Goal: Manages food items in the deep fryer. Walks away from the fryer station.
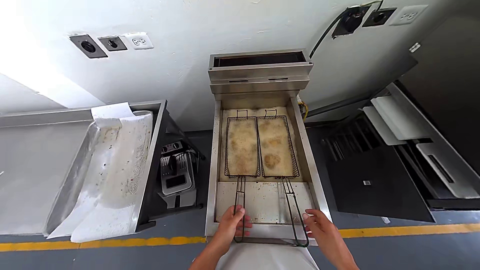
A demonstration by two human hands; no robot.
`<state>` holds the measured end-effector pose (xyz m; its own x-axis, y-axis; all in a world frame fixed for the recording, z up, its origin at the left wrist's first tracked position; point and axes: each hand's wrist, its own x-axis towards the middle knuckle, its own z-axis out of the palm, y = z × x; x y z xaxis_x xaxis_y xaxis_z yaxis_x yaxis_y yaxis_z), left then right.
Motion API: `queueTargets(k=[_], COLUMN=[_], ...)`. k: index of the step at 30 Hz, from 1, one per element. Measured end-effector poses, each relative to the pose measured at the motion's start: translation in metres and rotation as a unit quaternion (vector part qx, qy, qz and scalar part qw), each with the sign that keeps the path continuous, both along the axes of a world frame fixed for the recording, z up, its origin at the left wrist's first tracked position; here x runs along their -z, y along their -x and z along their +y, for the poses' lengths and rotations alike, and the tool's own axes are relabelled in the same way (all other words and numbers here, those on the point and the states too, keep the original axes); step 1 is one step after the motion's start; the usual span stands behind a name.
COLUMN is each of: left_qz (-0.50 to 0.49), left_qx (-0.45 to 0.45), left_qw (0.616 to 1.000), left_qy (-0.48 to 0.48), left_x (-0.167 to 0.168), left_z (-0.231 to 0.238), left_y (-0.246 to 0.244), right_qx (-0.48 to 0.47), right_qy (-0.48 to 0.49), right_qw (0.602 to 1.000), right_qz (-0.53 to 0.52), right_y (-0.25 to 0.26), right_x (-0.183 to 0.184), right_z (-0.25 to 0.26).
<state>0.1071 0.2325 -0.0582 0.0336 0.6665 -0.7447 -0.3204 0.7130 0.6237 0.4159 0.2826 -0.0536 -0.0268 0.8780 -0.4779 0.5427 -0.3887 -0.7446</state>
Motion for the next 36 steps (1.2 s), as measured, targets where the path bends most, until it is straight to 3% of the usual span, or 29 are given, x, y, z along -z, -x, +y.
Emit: queueTargets(k=[4,8,13,17,21,28,36], left_qz=[-0.017,0.008,0.026,0.029,0.016,0.019,0.02], left_qx=[-0.061,-0.07,-0.029,-0.042,-0.047,-0.042,-0.044], left_qw=[0.998,0.997,0.998,0.997,0.997,0.997,0.997], left_qy=[0.005,-0.021,-0.043,-0.055,-0.053,-0.06,-0.052], left_x=[0.005,-0.013,-0.038,-0.024,-0.031,-0.025,-0.017], left_z=[0.028,0.063,0.005,0.02,-0.004,-0.005,-0.012], left_y=[-0.02,-0.024,-0.022,-0.03,-0.029,-0.037,-0.037], right_qx=[0.019,0.031,0.039,0.026,0.006,-0.008,-0.012], right_qy=[-0.087,-0.148,-0.192,-0.198,-0.235,-0.249,-0.211], right_qw=[0.996,0.987,0.977,0.976,0.966,0.964,0.977], right_qz=[0.02,0.05,0.083,0.084,0.106,0.095,0.036], right_y=[0.009,0.0,-0.013,-0.008,-0.003,0.005,-0.002], right_x=[-0.007,-0.027,-0.049,-0.051,-0.066,-0.071,-0.049], right_z=[0.005,0.017,0.014,0.018,0.025,0.03,0.026])
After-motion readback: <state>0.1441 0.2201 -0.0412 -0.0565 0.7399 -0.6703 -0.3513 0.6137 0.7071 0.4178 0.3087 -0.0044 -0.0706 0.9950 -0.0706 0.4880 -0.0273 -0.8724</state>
